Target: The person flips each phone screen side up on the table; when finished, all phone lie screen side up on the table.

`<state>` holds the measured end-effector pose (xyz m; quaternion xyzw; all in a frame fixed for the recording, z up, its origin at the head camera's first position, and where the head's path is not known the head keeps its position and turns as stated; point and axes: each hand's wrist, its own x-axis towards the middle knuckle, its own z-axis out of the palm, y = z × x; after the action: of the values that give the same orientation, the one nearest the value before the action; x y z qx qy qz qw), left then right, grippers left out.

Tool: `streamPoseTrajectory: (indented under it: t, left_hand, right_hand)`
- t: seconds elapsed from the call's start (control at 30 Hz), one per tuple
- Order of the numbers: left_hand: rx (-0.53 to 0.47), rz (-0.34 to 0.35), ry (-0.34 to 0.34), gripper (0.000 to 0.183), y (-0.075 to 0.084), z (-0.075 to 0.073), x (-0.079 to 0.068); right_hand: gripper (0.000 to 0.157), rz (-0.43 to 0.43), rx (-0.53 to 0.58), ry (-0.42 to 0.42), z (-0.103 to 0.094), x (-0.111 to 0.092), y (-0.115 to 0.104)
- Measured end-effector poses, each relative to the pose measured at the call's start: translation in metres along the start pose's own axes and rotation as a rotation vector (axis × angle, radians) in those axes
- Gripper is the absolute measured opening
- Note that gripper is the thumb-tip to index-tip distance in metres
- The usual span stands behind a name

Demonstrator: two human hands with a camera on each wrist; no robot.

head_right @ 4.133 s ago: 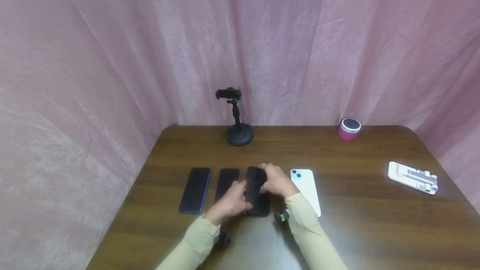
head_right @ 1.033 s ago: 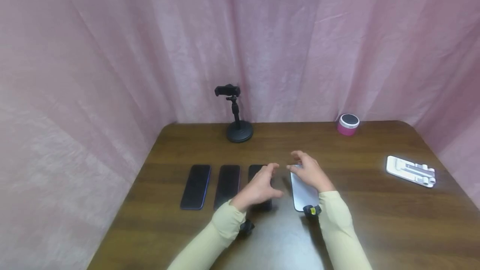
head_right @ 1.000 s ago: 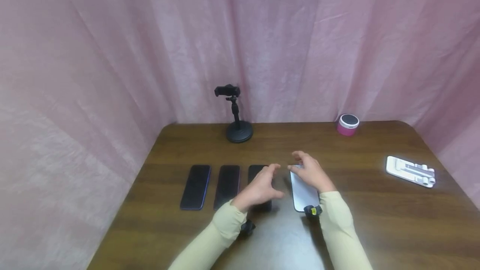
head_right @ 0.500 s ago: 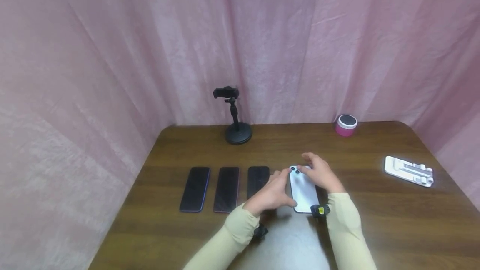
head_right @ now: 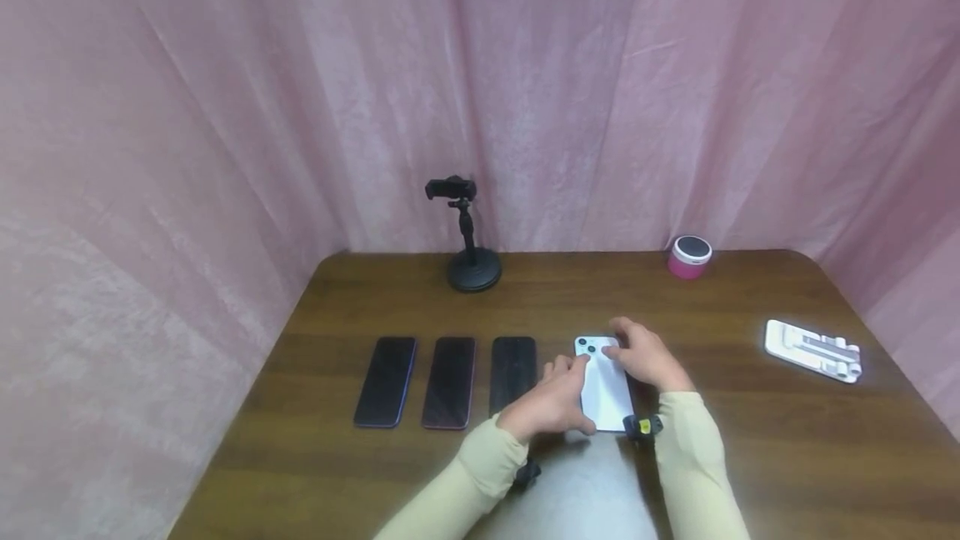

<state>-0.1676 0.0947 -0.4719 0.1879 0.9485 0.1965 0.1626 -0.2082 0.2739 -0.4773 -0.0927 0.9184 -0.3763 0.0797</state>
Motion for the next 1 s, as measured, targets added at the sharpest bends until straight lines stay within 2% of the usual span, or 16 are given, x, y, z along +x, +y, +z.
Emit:
streamPoseTrajectory:
  t: [0.17,0.47,0.67,0.83,1.0]
  left_hand:
    - [0.071,0.000,-0.004,0.089,0.004,0.001,-0.001]
    - [0.102,0.010,-0.029,0.083,0.006,0.007,0.003]
    - [0.163,0.020,0.003,0.074,0.008,0.013,0.006]
    - [0.204,0.023,0.023,0.073,0.008,0.016,0.008]
    - [0.202,0.036,0.030,0.076,0.004,0.017,0.011]
  right_hand:
    - [0.049,0.003,-0.006,-0.023,0.000,0.000,-0.003]
    - [0.046,-0.013,-0.056,-0.034,0.000,-0.001,-0.003]
    - [0.047,-0.038,-0.087,-0.024,0.002,0.001,-0.003]
    - [0.046,-0.042,-0.099,-0.031,0.003,0.002,-0.005]
    - [0.045,-0.040,-0.104,-0.042,0.004,0.005,-0.005]
